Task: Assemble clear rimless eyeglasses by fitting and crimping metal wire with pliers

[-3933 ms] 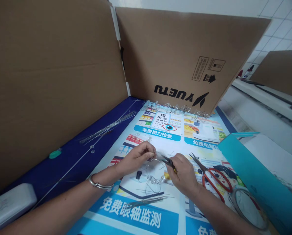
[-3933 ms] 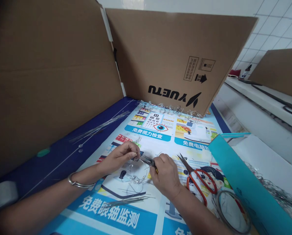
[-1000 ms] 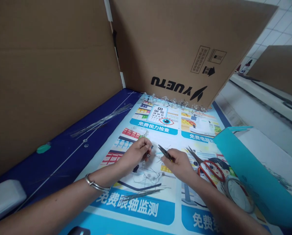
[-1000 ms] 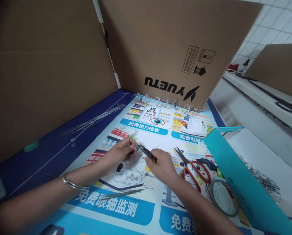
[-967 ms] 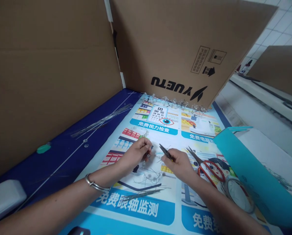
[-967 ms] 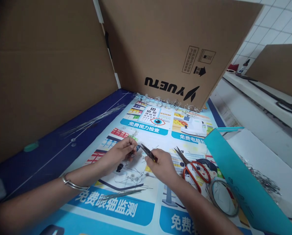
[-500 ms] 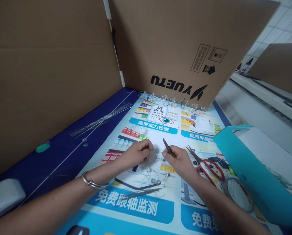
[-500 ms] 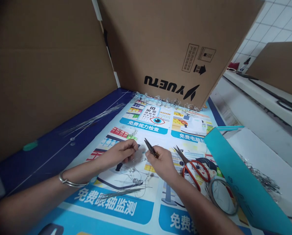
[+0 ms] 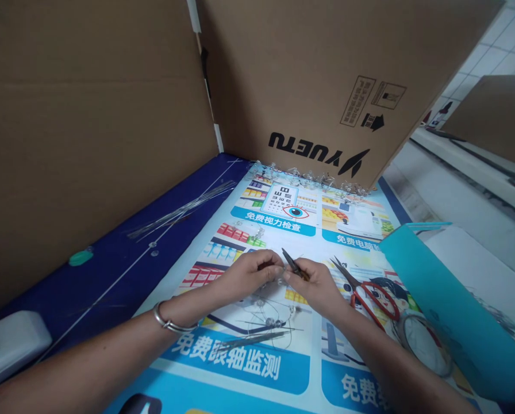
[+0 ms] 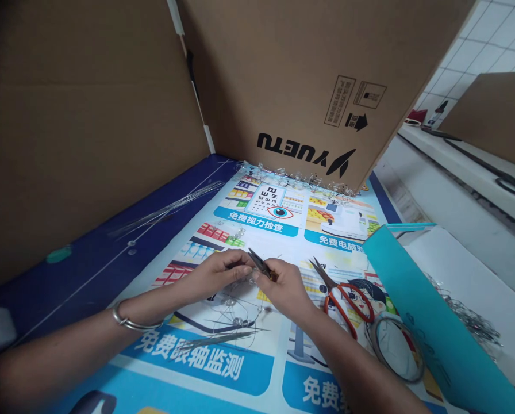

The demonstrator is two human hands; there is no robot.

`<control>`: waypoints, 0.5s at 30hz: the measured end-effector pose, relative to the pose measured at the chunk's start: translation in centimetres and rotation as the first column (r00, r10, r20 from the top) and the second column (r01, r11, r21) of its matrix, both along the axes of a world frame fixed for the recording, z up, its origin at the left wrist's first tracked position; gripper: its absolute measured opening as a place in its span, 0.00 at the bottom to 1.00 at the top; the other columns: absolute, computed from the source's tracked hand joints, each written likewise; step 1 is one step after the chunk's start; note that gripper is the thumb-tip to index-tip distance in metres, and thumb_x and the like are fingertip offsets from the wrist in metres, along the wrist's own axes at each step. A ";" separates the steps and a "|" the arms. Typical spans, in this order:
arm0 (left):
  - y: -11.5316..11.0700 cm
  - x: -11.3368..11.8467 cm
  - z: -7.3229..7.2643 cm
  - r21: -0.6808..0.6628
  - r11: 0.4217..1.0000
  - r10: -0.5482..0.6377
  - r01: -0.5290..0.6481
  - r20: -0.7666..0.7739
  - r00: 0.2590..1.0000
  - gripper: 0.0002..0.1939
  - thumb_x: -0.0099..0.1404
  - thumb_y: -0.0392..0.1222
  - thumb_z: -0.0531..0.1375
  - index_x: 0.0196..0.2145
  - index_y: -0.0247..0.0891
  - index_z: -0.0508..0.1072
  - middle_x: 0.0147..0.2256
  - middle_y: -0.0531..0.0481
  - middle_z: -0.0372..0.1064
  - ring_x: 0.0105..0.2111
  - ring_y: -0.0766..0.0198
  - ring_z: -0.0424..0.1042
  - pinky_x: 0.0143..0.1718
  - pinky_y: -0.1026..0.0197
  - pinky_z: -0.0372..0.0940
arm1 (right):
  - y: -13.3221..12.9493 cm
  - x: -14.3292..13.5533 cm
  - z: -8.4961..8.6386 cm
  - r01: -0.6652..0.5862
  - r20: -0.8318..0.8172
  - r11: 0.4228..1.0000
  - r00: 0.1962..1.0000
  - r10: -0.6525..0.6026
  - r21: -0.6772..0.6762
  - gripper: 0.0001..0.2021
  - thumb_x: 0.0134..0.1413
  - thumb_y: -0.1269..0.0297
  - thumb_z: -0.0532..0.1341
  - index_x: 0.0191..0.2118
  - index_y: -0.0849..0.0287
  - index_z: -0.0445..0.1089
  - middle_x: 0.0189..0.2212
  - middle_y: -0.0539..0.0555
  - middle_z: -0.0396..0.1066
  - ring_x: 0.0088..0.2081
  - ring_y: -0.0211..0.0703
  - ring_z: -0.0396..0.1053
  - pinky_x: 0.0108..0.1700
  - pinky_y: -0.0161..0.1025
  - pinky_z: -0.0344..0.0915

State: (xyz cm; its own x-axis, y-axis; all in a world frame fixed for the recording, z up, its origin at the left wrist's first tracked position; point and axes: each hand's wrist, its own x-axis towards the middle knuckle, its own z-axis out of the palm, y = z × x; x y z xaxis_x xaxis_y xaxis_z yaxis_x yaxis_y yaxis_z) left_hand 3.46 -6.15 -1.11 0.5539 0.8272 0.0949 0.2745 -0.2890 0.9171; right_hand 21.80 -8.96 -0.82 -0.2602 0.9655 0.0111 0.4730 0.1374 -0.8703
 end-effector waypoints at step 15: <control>-0.5 -0.4 0.9 -0.054 0.998 0.042 -0.041 0.016 0.999 0.13 0.65 0.45 0.46 0.30 0.35 0.63 0.27 0.53 0.62 0.27 0.68 0.61 0.29 0.65 0.57 | -0.1 0.9 0.7 -0.111 0.289 0.972 0.956 0.047 0.207 0.10 0.54 0.58 0.53 0.36 0.57 0.68 0.29 0.51 0.64 0.33 0.38 0.61 0.34 0.34 0.55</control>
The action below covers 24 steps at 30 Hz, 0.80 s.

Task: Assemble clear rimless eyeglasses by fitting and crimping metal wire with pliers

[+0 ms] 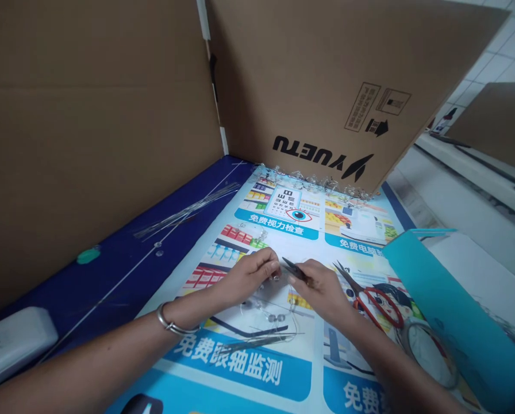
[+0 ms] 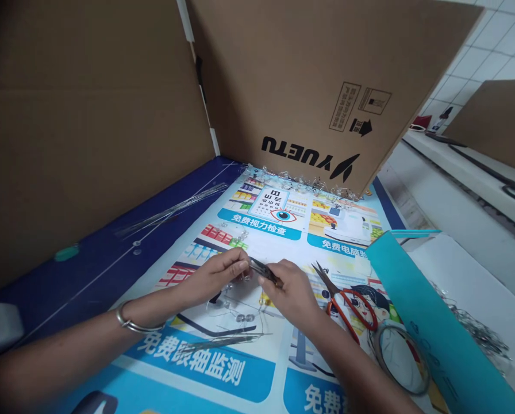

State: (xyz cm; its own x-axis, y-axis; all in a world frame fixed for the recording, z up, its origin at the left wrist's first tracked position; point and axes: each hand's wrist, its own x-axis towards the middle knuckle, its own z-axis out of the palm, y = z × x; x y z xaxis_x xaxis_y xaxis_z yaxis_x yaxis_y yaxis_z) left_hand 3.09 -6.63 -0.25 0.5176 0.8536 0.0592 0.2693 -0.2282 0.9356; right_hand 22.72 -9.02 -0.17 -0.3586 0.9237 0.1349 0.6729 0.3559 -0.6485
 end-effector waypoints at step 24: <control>-0.1 -0.5 0.1 0.346 0.926 0.162 -0.154 0.004 0.987 0.09 0.65 0.40 0.47 0.32 0.36 0.65 0.30 0.51 0.64 0.31 0.68 0.63 0.33 0.64 0.58 | -0.6 0.7 0.8 -0.031 0.558 0.966 0.820 -0.123 0.257 0.12 0.55 0.57 0.52 0.41 0.54 0.67 0.33 0.54 0.65 0.38 0.43 0.59 0.39 0.38 0.50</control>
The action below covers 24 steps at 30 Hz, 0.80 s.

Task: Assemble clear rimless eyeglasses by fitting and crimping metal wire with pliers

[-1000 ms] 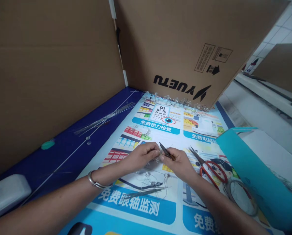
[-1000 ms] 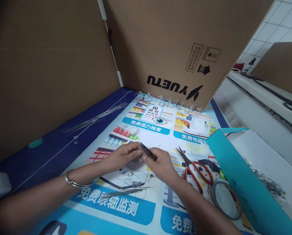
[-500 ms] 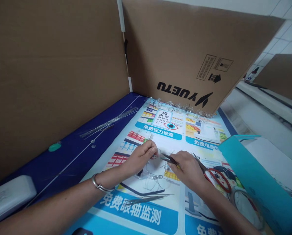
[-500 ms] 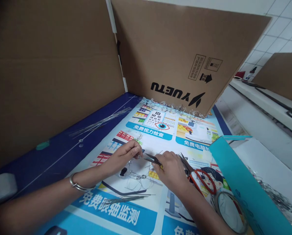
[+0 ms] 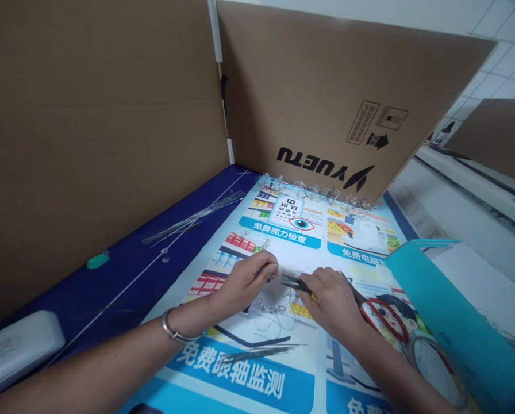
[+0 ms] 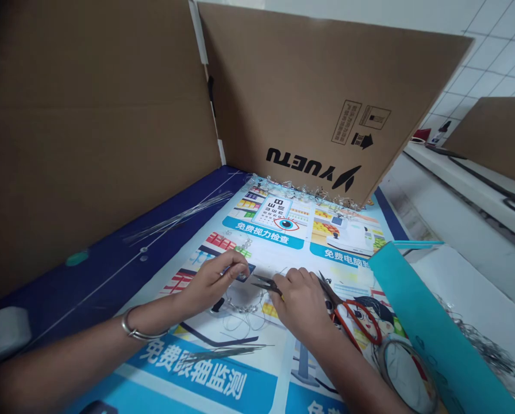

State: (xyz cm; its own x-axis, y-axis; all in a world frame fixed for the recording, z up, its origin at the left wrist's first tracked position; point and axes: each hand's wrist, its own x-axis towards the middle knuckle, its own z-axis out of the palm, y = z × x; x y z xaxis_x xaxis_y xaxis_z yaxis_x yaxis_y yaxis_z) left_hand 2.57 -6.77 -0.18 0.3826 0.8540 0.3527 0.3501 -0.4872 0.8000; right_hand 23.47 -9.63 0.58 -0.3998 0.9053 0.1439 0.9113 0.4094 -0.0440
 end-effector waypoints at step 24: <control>0.0 0.2 0.3 0.014 1.000 0.015 -0.012 -0.288 0.957 0.08 0.63 0.36 0.47 0.30 0.38 0.64 0.27 0.53 0.64 0.27 0.66 0.62 0.29 0.65 0.56 | -0.5 -1.2 -0.8 -0.039 0.104 0.999 0.994 0.041 -0.024 0.09 0.55 0.60 0.53 0.37 0.55 0.67 0.30 0.54 0.66 0.35 0.44 0.61 0.35 0.39 0.50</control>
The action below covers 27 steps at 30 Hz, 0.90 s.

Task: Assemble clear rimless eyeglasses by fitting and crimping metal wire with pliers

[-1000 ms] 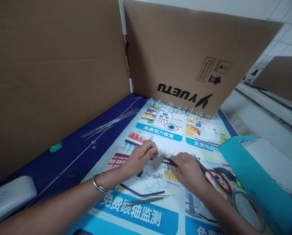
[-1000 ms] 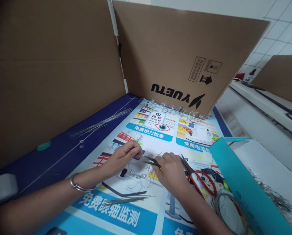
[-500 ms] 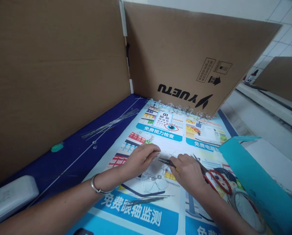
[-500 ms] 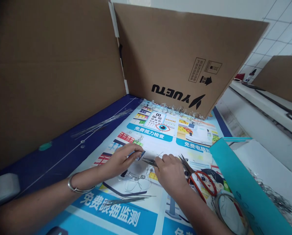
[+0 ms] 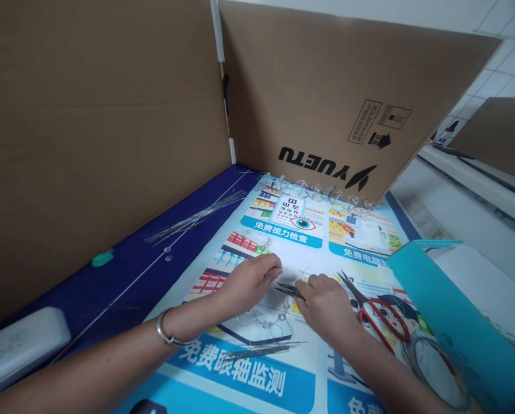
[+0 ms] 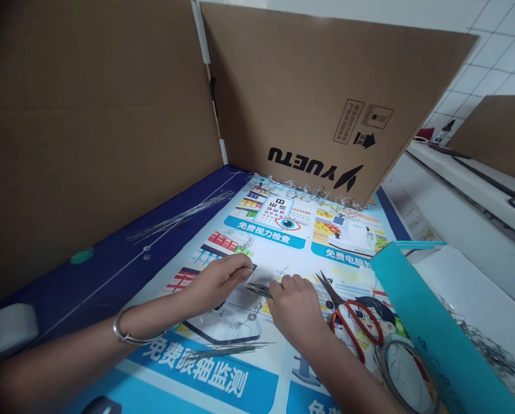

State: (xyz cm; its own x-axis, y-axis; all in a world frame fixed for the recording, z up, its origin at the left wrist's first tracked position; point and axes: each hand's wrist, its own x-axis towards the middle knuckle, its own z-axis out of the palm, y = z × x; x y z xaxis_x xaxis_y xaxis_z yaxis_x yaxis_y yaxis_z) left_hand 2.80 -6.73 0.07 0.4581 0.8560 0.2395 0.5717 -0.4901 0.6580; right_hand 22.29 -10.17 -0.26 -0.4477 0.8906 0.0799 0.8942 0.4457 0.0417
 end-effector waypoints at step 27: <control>0.1 -0.8 0.5 -0.021 0.998 -0.060 0.066 0.229 0.972 0.10 0.66 0.39 0.46 0.34 0.36 0.66 0.30 0.51 0.66 0.31 0.68 0.64 0.33 0.65 0.59 | 0.2 0.5 0.3 0.008 -0.243 0.982 0.969 -0.054 -0.187 0.10 0.55 0.59 0.52 0.41 0.53 0.66 0.32 0.52 0.66 0.36 0.40 0.62 0.35 0.33 0.55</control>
